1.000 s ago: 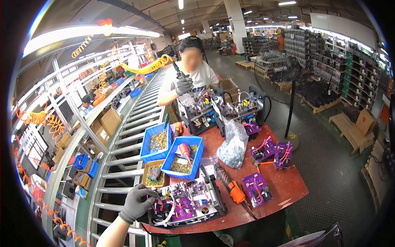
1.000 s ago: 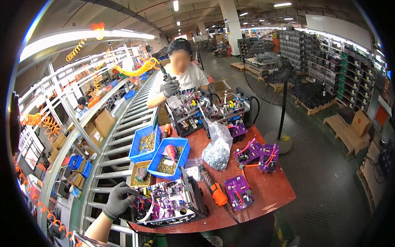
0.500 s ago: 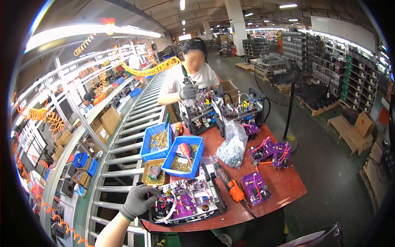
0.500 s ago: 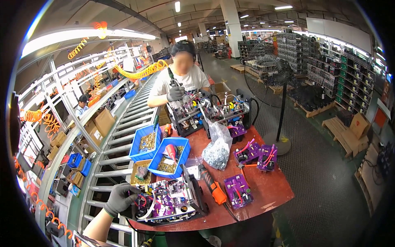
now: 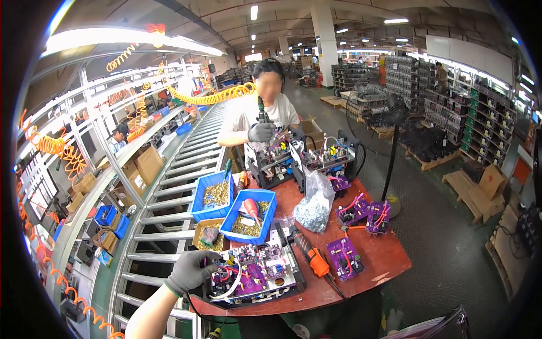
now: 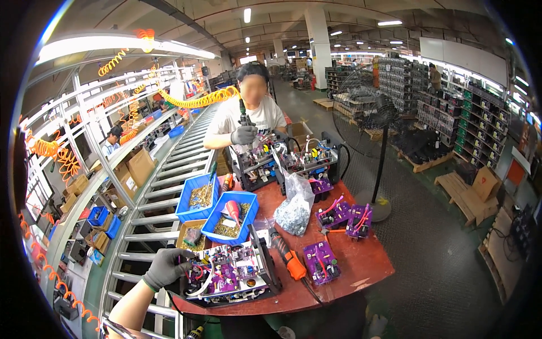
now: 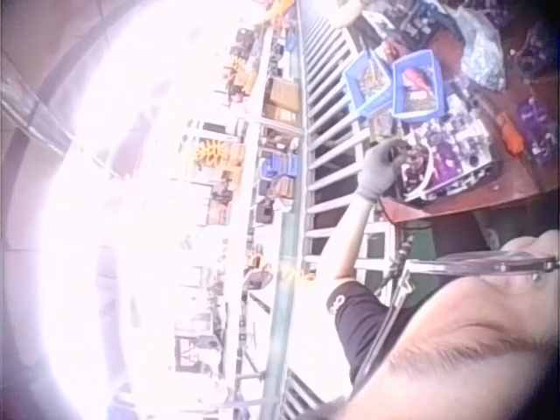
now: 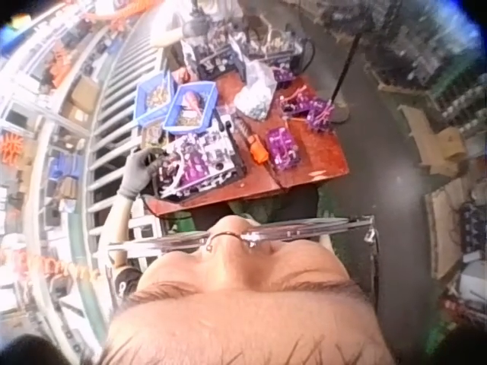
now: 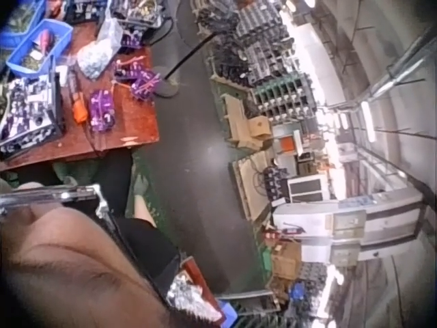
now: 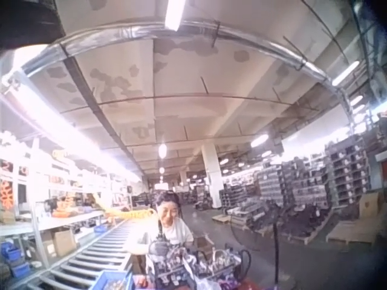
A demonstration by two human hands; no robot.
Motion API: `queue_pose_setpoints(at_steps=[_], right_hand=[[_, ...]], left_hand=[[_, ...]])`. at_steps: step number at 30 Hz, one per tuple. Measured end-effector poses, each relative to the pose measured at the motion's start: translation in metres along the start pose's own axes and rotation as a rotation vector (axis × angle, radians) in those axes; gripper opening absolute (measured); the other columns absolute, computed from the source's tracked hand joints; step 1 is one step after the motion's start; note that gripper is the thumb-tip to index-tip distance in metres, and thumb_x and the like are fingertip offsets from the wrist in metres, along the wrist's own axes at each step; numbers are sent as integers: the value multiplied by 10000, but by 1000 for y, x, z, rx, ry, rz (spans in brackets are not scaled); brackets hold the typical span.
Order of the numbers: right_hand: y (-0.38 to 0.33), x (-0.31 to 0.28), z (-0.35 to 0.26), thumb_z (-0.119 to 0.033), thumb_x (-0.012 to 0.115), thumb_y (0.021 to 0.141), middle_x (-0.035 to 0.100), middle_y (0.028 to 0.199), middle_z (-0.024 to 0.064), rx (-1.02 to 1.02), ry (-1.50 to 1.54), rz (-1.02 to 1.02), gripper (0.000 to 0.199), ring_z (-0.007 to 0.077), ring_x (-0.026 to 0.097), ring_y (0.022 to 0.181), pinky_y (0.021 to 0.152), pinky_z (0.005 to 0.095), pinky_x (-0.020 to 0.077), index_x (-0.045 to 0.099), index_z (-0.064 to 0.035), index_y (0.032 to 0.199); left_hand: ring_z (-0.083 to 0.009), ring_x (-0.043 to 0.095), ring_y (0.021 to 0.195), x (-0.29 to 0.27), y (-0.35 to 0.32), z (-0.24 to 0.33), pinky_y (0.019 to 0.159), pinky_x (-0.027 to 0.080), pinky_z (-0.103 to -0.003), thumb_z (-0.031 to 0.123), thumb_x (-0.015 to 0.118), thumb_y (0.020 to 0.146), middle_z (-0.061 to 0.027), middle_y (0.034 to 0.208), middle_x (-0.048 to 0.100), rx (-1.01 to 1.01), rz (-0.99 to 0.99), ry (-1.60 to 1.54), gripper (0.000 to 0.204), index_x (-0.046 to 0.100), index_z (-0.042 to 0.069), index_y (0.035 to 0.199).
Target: Assemble internal components and wiring for a robotic or electronic device at a warehouse workstation.
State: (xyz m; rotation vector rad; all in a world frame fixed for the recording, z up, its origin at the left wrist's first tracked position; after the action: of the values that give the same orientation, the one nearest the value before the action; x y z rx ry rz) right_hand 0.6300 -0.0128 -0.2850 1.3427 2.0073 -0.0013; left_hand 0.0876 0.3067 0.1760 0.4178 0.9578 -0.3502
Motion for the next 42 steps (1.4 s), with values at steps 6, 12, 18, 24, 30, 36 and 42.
queue_pose_setpoints(at_steps=[6,12,18,24,30,36,42], right_hand=[[91,-35,-263,-428,599,905,616,761,-54,284,1050,-450,273,108,546,520,496,254,440,602,-155,905],[304,14,-65,-240,542,946,632,698,-8,729,1869,-72,155,73,506,505,401,230,406,597,-154,829],[263,-1,-52,-232,570,928,603,665,-31,881,1501,63,126,43,439,470,383,209,346,604,-146,843],[172,-15,-42,-208,584,915,588,698,-39,997,1446,22,91,45,418,469,372,193,296,575,-163,836],[103,18,0,-225,588,909,406,622,-54,1313,1320,21,150,66,358,444,363,203,269,495,-194,794],[69,41,-22,-238,556,922,387,582,-50,1461,1248,-123,147,66,337,414,357,204,259,493,-202,794],[42,59,-19,-228,540,917,454,590,-51,1514,1227,-202,108,68,350,402,360,203,246,543,-184,819]], left_hand=[[-234,708,738,-4,-7,2,708,539,-339,121,754,773,-157,840,717,-36,7,11,248,728,54,1010],[-276,686,726,3,4,-3,695,529,-340,166,738,801,-156,818,699,-20,-29,-37,261,708,60,1038],[-271,713,791,1,-6,-8,746,544,-332,144,744,796,-151,871,719,-113,4,-83,276,705,45,1051],[-226,714,801,4,-3,-16,756,546,-317,121,739,800,-132,866,727,-81,0,-119,211,715,23,985],[-176,696,730,7,-2,-20,696,538,-305,120,733,813,-106,798,716,-107,-18,-165,131,719,18,896],[-183,682,687,6,-4,-23,669,531,-307,129,735,815,-103,753,696,-87,14,-120,119,720,31,882],[-192,674,741,6,-1,-13,710,527,-311,99,739,805,-93,790,695,-83,-7,-83,105,695,26,868]])
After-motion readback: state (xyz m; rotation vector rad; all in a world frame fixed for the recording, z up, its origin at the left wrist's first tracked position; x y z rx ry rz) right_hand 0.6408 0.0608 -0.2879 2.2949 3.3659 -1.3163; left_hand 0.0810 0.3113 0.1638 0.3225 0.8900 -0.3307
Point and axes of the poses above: each hand's wrist, its own y-axis towards the middle knuckle, its own x-axis out of the palm, z = x × y, the point moved 6 cm from there along y, towards the middle knuckle
